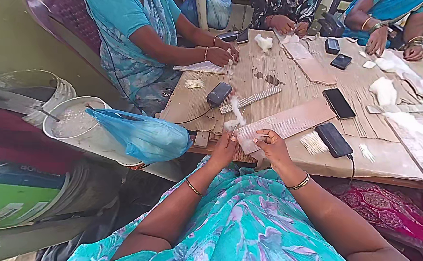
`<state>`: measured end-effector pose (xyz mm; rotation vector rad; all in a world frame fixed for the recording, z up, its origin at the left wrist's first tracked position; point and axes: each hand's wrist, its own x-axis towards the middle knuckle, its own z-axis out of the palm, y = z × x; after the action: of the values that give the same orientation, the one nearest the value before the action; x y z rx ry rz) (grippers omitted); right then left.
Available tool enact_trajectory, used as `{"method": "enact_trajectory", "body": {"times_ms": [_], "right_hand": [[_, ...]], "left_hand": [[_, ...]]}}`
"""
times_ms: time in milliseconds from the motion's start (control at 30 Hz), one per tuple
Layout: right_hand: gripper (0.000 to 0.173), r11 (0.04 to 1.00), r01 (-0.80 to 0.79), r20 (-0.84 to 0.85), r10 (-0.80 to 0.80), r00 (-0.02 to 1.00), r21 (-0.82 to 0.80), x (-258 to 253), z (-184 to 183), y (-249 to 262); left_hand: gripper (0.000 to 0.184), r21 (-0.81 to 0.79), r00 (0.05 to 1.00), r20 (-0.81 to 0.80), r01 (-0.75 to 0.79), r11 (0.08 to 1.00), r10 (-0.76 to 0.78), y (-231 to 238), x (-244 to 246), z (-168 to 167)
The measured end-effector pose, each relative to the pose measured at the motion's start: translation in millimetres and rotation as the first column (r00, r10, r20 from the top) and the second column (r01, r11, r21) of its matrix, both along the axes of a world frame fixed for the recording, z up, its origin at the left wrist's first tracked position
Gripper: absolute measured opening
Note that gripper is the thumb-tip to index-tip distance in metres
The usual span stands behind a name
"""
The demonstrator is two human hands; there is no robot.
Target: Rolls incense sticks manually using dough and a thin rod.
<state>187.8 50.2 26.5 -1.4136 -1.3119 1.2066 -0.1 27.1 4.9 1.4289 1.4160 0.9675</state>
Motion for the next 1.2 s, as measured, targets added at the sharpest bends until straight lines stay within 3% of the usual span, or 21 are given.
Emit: {"method": "enact_trajectory", "body": {"times_ms": [100,333,467,633,700,767,833,900,1000,1200], "right_hand": [[0.039,0.999,-0.001,0.216,-0.006,0.976,0.033,1,-25,24],[0.048,0.984,-0.026,0.64,-0.093,0.763,0.175,9,-54,51],[0.05,0.978,-0.008,0.681,-0.141,0.719,0.21,17,-55,53],[0.039,0.97,0.006,0.661,-0.17,0.731,0.244,34,-52,59],[0.036,0.954,-0.081,0.684,-0.147,0.714,0.29,37,-53,63],[0.036,0.887,-0.295,0.737,-0.072,0.672,0.356,34,-59,68],[0.043,0.775,-0.539,0.832,0.032,0.555,0.33,29,-64,74],[0.058,0.708,-0.677,0.912,0.117,0.393,0.201,26,-69,77],[0.071,0.673,-0.738,0.945,0.213,0.247,0.041,34,-69,73],[0.08,0.604,-0.796,0.953,0.261,0.152,-0.039,76,-67,31]], "left_hand": [[0.038,-0.031,0.977,-0.213,0.018,0.999,-0.024,12,-5,-3],[0.026,-0.125,0.963,-0.257,0.045,0.991,-0.077,24,6,-22],[0.024,-0.147,0.939,-0.323,0.069,0.987,-0.114,33,14,-25],[0.021,-0.149,0.919,-0.366,0.1,0.984,-0.148,42,12,-26],[0.021,-0.139,0.916,-0.374,0.1,0.985,-0.145,44,11,-28],[0.021,-0.136,0.91,-0.387,0.105,0.985,-0.15,45,11,-29],[0.021,-0.115,0.904,-0.402,0.11,0.987,-0.148,45,11,-30],[0.021,-0.088,0.891,-0.431,0.115,0.989,-0.142,45,12,-33],[0.019,-0.083,0.892,-0.428,0.122,0.989,-0.145,44,10,-34],[0.029,-0.366,0.859,-0.352,0.24,0.899,-0.372,35,11,-24]]}}
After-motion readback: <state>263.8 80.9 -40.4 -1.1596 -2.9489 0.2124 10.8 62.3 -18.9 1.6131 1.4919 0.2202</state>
